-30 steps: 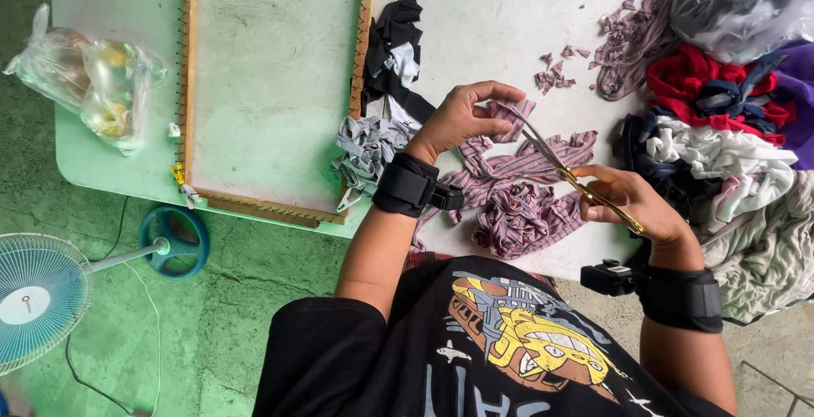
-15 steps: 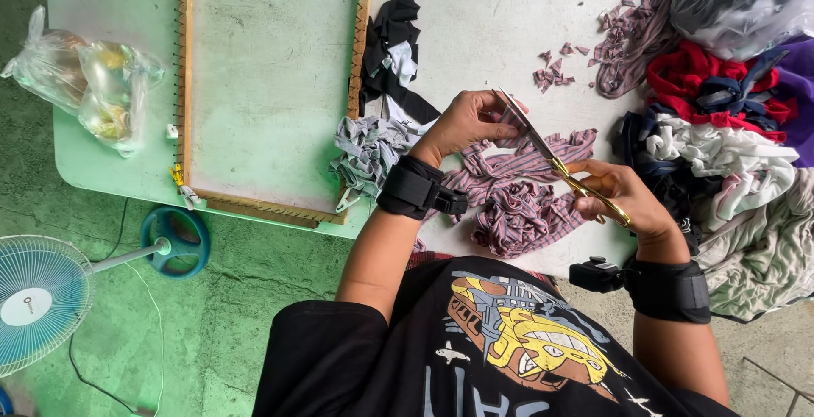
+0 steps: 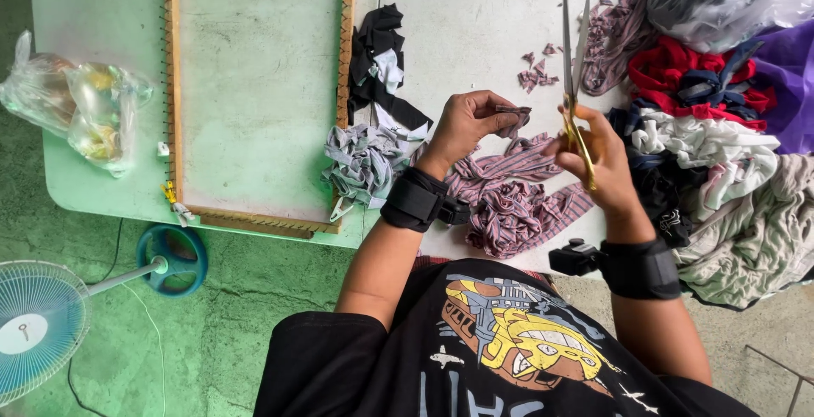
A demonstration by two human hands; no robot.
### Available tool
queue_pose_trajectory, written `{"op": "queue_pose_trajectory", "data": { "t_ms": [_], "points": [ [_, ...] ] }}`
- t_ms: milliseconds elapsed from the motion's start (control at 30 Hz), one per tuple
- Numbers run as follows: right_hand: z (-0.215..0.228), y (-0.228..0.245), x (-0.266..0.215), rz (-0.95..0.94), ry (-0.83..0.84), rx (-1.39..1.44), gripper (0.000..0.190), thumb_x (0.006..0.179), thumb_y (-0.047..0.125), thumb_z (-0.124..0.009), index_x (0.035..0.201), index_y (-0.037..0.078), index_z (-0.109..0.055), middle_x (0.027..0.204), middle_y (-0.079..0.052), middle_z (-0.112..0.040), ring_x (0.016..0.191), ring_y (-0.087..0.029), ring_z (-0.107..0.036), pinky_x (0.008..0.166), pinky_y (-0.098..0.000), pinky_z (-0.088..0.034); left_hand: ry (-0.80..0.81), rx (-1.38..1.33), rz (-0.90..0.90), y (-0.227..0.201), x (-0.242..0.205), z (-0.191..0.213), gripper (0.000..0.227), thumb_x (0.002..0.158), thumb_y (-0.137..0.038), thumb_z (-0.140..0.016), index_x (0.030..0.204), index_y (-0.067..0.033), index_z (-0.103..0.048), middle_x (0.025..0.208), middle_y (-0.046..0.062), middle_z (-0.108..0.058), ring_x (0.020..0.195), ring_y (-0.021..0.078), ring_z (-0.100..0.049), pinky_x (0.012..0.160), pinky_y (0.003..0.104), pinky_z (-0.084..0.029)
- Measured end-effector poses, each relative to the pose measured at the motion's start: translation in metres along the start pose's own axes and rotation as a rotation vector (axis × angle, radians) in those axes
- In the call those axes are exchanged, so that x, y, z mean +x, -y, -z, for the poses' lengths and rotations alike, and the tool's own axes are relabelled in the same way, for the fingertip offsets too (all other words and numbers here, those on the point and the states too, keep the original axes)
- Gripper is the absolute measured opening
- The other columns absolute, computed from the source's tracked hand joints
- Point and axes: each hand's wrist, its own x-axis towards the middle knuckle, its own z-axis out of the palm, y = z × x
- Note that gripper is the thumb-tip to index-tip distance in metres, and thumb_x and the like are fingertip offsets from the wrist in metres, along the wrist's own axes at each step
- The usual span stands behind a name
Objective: The person cuts fabric into long strips with scissors, then aligns the cut fabric pieces by hand. The person also pulls threads from the fabric by hand.
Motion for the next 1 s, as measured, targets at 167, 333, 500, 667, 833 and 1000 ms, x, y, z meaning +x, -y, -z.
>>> {"op": "queue_pose_trajectory", "data": {
  "t_ms": [167, 333, 500, 667, 833, 1000],
  "points": [
    [-0.025, 0.004, 0.023, 0.035, -0.166, -0.096, 0.076, 0.088, 0.012, -0.085, 0.150, 0.005, -0.042, 0.104, -0.010, -0.071, 0.097, -0.014, -0.069, 0.085, -0.0273, -0.057, -0.019, 0.043, -0.050, 0.010, 0.000, -0.016, 0.016, 0.093, -0.010, -0.078, 0.104, 0.0020, -0.074, 0.088, 0.006, -0.076, 0.078, 0.0081, -0.069, 0.071, 0.024, -0.059],
    [-0.036, 0.000, 0.033, 0.067, -0.205, -0.150, 0.077, 0.088, 0.008, -0.087, 0.150, 0.005, -0.041, 0.105, -0.010, -0.067, 0.098, -0.016, -0.068, 0.087, -0.0320, -0.059, -0.007, -0.029, -0.110, -0.007, -0.006, -0.025, 0.017, 0.094, -0.009, -0.076, 0.109, -0.0007, -0.070, 0.091, 0.004, -0.075, 0.076, 0.0064, -0.067, 0.067, 0.023, -0.057],
    [-0.050, 0.014, 0.036, 0.075, -0.148, 0.062, 0.073, 0.086, 0.008, -0.084, 0.143, 0.007, -0.039, 0.100, -0.010, -0.069, 0.093, -0.021, -0.075, 0.083, -0.0351, -0.063, -0.035, 0.058, -0.106, -0.008, -0.008, -0.027, 0.017, 0.095, -0.007, -0.076, 0.109, -0.0016, -0.069, 0.088, 0.003, -0.074, 0.076, 0.0059, -0.068, 0.065, 0.022, -0.058],
    [-0.044, 0.008, 0.036, -0.003, -0.208, 0.032, 0.069, 0.087, 0.005, -0.084, 0.143, 0.004, -0.042, 0.097, -0.009, -0.070, 0.091, -0.020, -0.075, 0.083, -0.0324, -0.062, -0.067, 0.074, -0.135, -0.004, -0.007, -0.027, 0.016, 0.095, -0.008, -0.075, 0.109, -0.0026, -0.069, 0.094, 0.004, -0.074, 0.083, 0.0063, -0.070, 0.069, 0.023, -0.062],
    [-0.038, 0.010, 0.035, -0.046, -0.253, -0.102, 0.068, 0.086, 0.003, -0.084, 0.143, 0.003, -0.046, 0.094, -0.006, -0.068, 0.089, -0.015, -0.072, 0.080, -0.0274, -0.060, -0.139, 0.201, -0.147, 0.010, -0.003, -0.021, 0.014, 0.099, -0.015, -0.072, 0.108, -0.0037, -0.072, 0.097, 0.003, -0.077, 0.091, 0.0091, -0.074, 0.080, 0.025, -0.063],
    [-0.039, 0.012, 0.032, 0.037, -0.182, -0.217, 0.072, 0.085, 0.000, -0.085, 0.147, 0.003, -0.047, 0.094, -0.002, -0.065, 0.091, -0.010, -0.064, 0.082, -0.0247, -0.054, -0.295, 0.732, -0.503, 0.019, 0.004, -0.021, 0.014, 0.085, -0.017, -0.083, 0.094, -0.0075, -0.077, 0.101, 0.007, -0.076, 0.096, 0.0192, -0.067, 0.084, 0.033, -0.055]
  ]
}}
